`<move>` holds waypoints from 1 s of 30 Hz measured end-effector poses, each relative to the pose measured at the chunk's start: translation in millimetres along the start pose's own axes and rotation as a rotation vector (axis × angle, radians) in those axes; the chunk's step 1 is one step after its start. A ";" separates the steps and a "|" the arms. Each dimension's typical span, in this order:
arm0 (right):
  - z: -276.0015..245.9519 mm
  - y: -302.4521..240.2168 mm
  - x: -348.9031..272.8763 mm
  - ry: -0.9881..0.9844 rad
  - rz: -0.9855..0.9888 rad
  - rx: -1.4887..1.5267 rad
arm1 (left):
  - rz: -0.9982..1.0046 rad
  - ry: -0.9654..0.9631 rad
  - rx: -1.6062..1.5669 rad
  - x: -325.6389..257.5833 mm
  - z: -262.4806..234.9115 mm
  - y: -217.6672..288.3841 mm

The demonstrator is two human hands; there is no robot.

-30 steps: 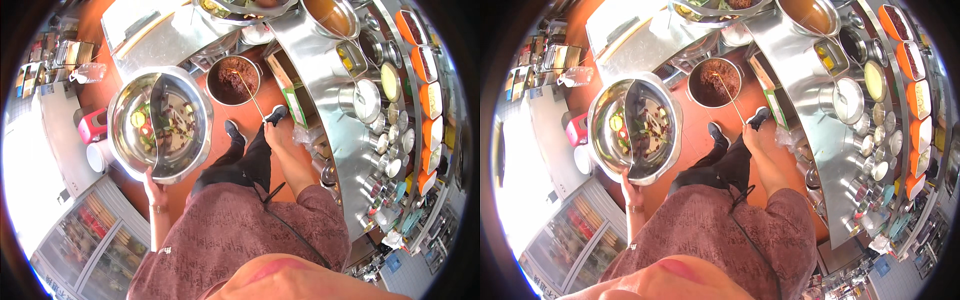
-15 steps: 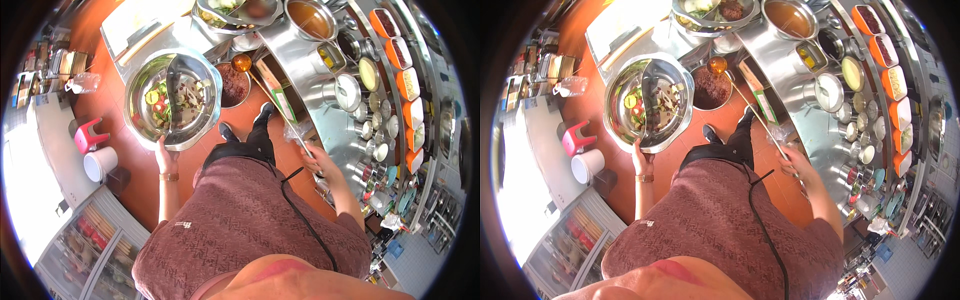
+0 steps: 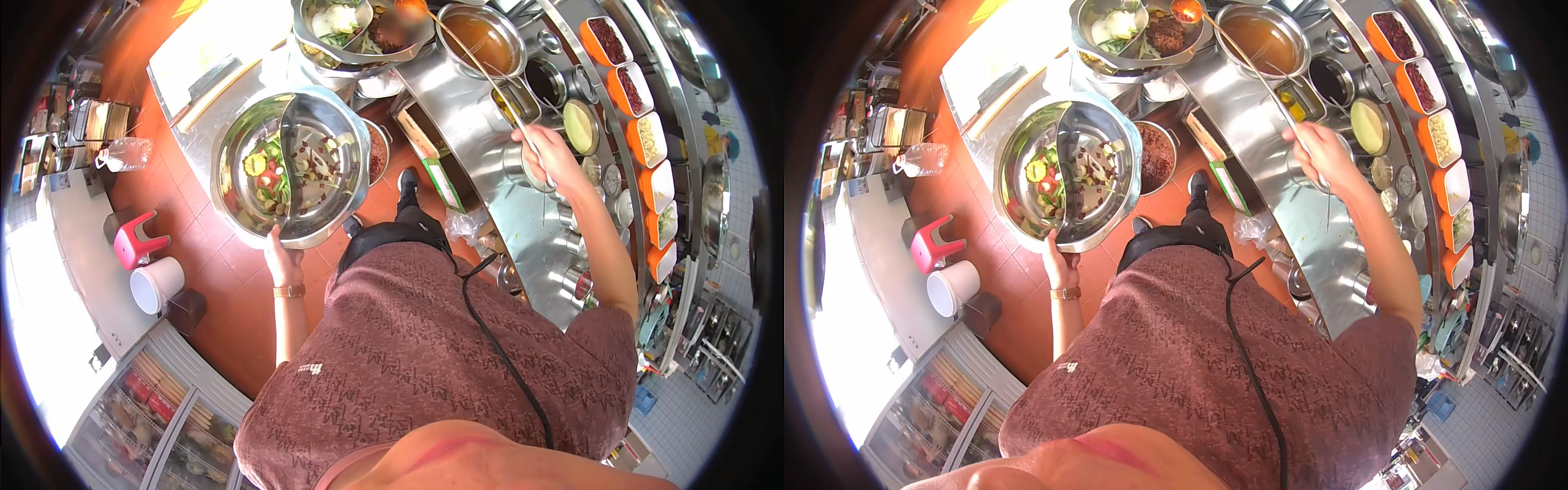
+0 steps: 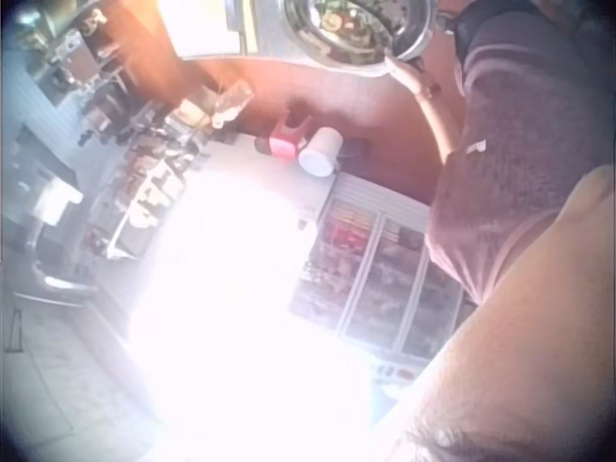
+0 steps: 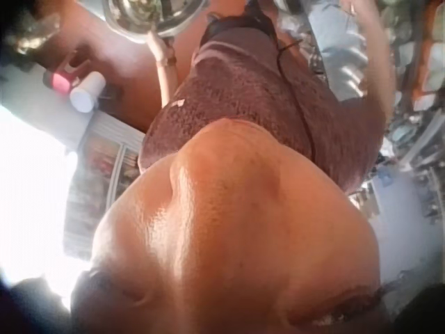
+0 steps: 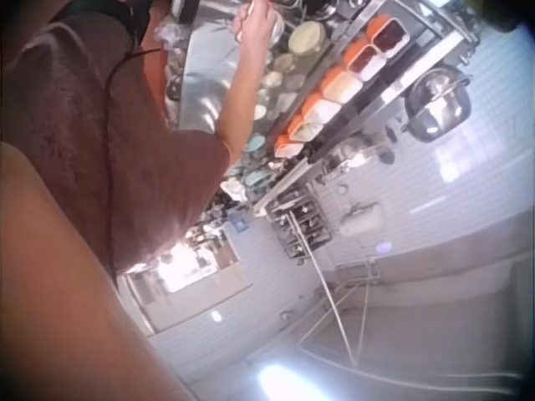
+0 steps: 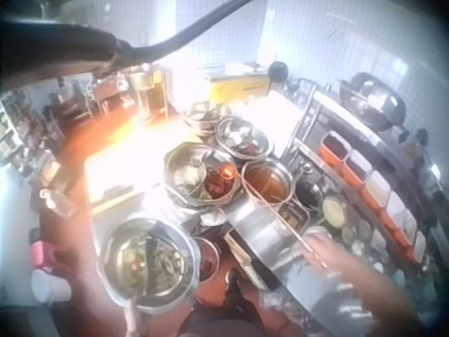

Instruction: The person assembles a mixed dish in a divided metal bowl by adding various ingredients from containers, including sauces, vegetables, and a white creamy substance, using a ladle and spoon.

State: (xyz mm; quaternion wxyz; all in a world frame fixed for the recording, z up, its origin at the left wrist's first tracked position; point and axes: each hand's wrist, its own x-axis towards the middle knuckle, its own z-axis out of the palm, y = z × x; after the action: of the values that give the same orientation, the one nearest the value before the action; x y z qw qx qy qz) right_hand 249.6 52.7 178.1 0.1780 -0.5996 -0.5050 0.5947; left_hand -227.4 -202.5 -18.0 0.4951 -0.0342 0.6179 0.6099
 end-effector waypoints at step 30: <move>52.1 -35.6 -24.9 -0.005 -0.003 -0.401 | -0.014 -0.106 -0.020 -4.8 0.6 24.4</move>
State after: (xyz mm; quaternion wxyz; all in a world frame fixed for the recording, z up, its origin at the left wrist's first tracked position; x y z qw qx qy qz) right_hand 194.5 27.4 208.4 0.0546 -0.6208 -0.6147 0.4835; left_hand -240.3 -198.5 2.9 0.5310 -0.0110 0.5843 0.6136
